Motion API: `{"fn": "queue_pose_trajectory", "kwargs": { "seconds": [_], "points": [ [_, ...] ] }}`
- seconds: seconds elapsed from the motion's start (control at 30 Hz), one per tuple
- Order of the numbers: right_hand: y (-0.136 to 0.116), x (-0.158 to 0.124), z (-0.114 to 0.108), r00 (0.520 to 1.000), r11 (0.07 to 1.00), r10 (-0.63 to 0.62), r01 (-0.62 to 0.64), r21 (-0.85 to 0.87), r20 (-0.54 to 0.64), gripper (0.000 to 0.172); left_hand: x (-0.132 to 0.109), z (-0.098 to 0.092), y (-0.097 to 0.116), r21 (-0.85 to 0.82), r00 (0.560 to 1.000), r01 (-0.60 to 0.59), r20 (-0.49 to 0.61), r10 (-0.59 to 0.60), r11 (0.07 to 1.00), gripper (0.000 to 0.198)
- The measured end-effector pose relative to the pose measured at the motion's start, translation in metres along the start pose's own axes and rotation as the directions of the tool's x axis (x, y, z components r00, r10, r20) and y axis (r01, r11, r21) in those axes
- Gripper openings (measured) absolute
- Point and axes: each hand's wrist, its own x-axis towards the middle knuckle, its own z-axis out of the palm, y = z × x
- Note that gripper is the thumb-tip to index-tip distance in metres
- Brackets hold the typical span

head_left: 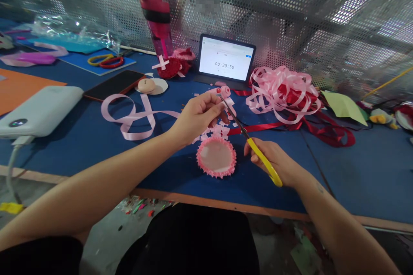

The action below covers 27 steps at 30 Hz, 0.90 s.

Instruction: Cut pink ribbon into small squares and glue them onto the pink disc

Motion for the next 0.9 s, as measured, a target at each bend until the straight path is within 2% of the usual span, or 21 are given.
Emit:
{"fn": "queue_pose_trajectory", "kwargs": {
  "seconds": [0.33,0.43,0.6,0.73,0.9],
  "points": [
    [0.0045,0.0007,0.0038,0.997,0.995,0.07,-0.067,0.071,-0.035,0.035,-0.0004,-0.0003,0.0011,-0.015,1.0,0.001,0.0,-0.001,1.0,0.009],
    [0.0049,0.0014,0.0038,0.996,0.996,0.07,-0.066,0.063,-0.052,0.039,0.0008,-0.0008,-0.0003,-0.02,1.0,-0.003,0.001,0.003,1.0,0.008],
    [0.0092,-0.0007,0.0033,0.995,0.996,0.038,-0.031,0.078,-0.095,0.049,0.0037,-0.0012,-0.0018,-0.03,0.994,-0.043,-0.097,0.04,0.999,0.01],
    [0.0083,-0.0028,0.0017,0.997,1.0,-0.001,0.003,0.026,-0.081,0.053,0.0035,-0.0001,0.0006,-0.063,0.993,-0.026,-0.116,0.019,0.998,0.015],
    [0.0006,-0.0012,-0.0002,0.995,0.984,0.103,-0.103,-0.143,-0.011,0.059,0.002,-0.0003,0.0017,-0.012,0.995,-0.019,-0.099,0.018,1.0,0.003]
  ]
}}
